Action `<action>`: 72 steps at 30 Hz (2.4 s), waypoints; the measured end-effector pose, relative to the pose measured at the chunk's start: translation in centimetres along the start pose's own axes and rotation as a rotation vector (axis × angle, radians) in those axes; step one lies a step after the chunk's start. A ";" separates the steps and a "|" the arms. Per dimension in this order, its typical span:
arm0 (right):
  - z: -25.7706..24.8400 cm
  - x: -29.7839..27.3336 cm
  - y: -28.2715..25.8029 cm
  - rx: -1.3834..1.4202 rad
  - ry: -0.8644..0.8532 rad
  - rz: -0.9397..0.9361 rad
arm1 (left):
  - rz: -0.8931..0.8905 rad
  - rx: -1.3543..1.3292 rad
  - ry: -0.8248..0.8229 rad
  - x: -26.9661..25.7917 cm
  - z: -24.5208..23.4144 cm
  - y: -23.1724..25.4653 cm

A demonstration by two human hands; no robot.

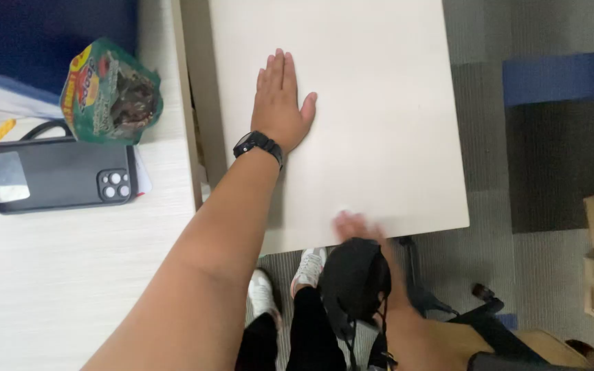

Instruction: Cleaning a desk surface and office items using a tissue.

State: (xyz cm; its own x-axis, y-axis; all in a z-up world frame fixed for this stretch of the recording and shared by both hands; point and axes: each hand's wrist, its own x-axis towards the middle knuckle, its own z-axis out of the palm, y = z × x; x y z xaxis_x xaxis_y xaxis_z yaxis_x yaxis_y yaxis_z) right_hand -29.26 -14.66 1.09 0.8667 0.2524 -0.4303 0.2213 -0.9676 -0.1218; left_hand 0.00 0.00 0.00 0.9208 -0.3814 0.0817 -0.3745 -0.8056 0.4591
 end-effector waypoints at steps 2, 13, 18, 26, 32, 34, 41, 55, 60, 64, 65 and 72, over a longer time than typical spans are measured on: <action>-0.9 -1.7 2.2 0.101 0.118 0.146 | -0.031 -0.006 -0.003 -1.1 0.0 0.2; -1.7 3.4 -7.2 0.356 0.451 -0.056 | -0.127 -0.016 0.055 -4.2 0.5 1.1; -5.9 4.6 5.1 0.293 0.239 0.477 | -0.147 0.009 0.002 -4.1 0.5 1.1; -4.6 2.8 0.5 0.360 0.367 0.390 | -0.159 0.059 -0.020 -4.0 0.4 1.3; -4.6 0.4 1.4 0.224 0.357 0.193 | -0.229 0.000 -0.063 -3.6 -0.7 2.6; -6.1 3.0 2.8 0.203 0.372 0.140 | -0.273 -0.036 -0.071 -2.6 -1.7 3.2; -14.1 20.5 14.4 0.232 0.273 0.299 | -0.376 0.064 -0.008 7.5 -2.3 -0.2; -12.2 13.6 10.8 -0.464 0.114 -0.154 | -0.296 0.128 0.003 9.0 -2.9 -2.9; -15.0 20.7 15.0 -0.059 0.108 -0.237 | -0.309 0.105 -0.013 8.7 -2.7 -2.9; -19.6 31.8 16.7 0.100 0.251 0.019 | -0.320 0.088 0.002 8.6 -2.4 -3.5; -20.0 32.8 16.2 0.174 0.293 0.087 | -0.294 0.096 0.008 8.5 -2.1 -3.5; -14.0 21.6 11.5 0.001 0.375 -0.239 | -0.265 0.092 0.027 8.3 -2.1 -3.6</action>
State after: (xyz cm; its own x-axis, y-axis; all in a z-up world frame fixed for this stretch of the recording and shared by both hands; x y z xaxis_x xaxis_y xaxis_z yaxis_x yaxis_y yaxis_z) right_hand -1.74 -20.45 2.94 0.8936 0.4474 -0.0355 0.4347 -0.8825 -0.1795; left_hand 9.18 0.67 0.92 0.9900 -0.1407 -0.0065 -0.1274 -0.9138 0.3857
